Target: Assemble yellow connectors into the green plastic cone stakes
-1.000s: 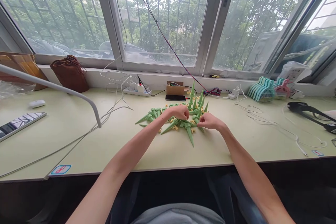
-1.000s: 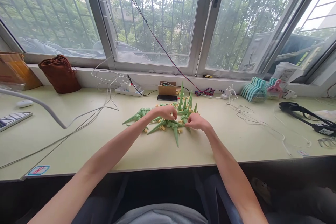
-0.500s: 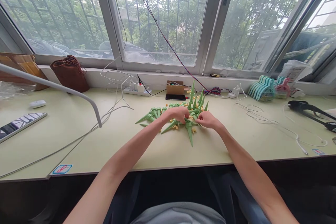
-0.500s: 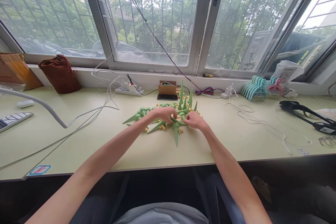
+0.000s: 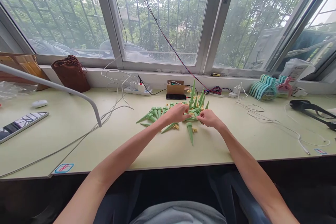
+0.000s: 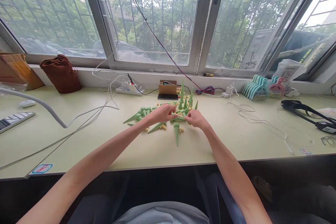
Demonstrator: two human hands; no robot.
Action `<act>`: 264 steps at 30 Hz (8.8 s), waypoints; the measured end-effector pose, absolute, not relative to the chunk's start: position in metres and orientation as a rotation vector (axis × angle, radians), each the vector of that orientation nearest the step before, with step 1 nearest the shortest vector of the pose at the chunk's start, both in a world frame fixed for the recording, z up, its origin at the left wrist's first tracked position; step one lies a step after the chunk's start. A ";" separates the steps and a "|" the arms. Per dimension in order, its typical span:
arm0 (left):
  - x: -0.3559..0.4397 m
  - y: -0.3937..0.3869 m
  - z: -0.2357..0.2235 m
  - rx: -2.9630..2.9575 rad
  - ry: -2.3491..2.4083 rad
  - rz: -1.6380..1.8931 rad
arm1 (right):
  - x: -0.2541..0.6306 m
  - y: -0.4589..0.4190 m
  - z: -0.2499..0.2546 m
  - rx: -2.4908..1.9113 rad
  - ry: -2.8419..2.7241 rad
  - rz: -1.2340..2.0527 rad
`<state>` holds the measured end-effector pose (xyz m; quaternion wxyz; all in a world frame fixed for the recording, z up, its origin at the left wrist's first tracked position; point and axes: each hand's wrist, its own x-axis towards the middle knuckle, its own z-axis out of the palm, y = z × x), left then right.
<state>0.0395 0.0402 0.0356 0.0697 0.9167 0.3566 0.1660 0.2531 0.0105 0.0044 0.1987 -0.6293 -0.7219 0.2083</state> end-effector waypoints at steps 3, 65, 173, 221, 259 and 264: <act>0.040 0.020 0.031 2.724 1.037 0.339 | 0.253 0.009 0.002 -1.742 -2.048 0.672; 0.063 0.010 -0.028 2.803 1.075 0.602 | 0.276 -0.031 -0.010 -1.971 -2.225 0.353; -0.031 0.133 0.029 2.289 1.468 0.195 | 0.174 0.034 -0.011 -1.741 -2.138 -0.019; -0.046 0.026 0.001 2.719 1.024 1.251 | 0.175 0.033 -0.012 -1.361 -2.250 0.161; -0.035 0.021 0.017 2.239 1.314 1.128 | 0.197 0.042 0.009 -1.134 -1.697 -0.012; -0.016 0.037 0.032 2.283 1.398 0.952 | 0.198 0.042 0.008 -1.310 -1.675 -0.057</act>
